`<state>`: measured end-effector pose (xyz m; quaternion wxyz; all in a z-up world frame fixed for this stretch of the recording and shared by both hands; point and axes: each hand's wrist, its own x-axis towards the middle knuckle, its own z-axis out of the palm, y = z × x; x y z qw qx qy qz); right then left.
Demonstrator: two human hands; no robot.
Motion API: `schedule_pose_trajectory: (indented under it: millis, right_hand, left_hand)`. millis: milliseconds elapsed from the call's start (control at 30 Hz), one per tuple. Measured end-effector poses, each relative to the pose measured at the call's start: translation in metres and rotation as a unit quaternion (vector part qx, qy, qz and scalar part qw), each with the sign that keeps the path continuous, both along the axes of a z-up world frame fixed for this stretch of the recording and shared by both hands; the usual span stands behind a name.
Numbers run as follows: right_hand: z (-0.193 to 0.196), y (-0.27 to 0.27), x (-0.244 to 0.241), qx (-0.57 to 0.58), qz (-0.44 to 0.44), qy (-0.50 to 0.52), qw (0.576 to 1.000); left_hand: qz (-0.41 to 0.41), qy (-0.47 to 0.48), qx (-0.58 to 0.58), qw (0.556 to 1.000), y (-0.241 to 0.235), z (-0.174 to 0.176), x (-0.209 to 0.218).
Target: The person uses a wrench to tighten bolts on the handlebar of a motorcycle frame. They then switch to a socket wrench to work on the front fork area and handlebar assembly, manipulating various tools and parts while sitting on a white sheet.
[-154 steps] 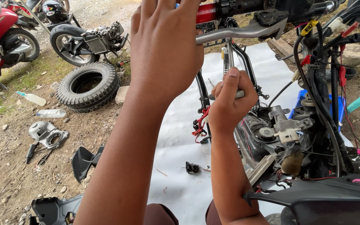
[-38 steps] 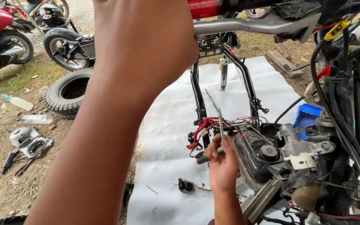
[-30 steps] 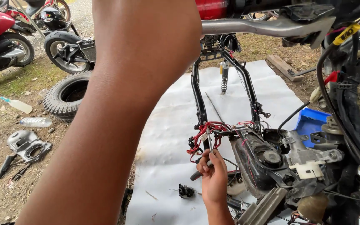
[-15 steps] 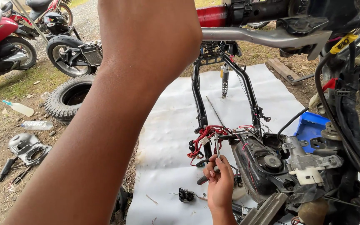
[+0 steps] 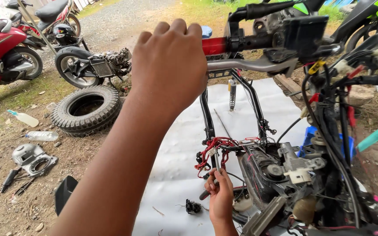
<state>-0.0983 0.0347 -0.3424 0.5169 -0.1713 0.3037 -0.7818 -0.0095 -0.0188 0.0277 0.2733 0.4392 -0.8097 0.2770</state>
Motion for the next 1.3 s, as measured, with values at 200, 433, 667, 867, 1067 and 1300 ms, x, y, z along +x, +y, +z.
schedule_pose_trajectory:
  millis: [200,433,667,867,1067,1300]
  right_hand:
    - [-0.009,0.030,0.026,0.023,0.033,-0.006,0.999]
    - [0.003,0.071,0.054,-0.001,0.080,-0.003,0.997]
    - [0.085,0.114,0.058,-0.110,0.092,0.075,0.987]
    - [0.148,0.148,0.039,-0.184,0.112,0.132,0.968]
    - [0.203,0.185,0.016,-0.097,0.136,0.263,0.950]
    - [0.236,0.206,-0.021,-0.097,0.040,0.337,0.936]
  left_hand:
    - [-0.050,0.028,0.000,0.998,0.004,0.000,0.002]
    - [-0.017,0.057,0.135,0.989,0.016,0.014,0.002]
    - [-0.037,0.091,0.152,0.984,0.018,0.010,0.008]
    - [-0.072,0.114,0.099,0.986,0.016,0.005,0.010]
    - [-0.087,0.120,0.098,0.984,0.020,0.001,0.013]
    - [-0.155,0.145,-0.050,0.976,0.037,0.001,0.018]
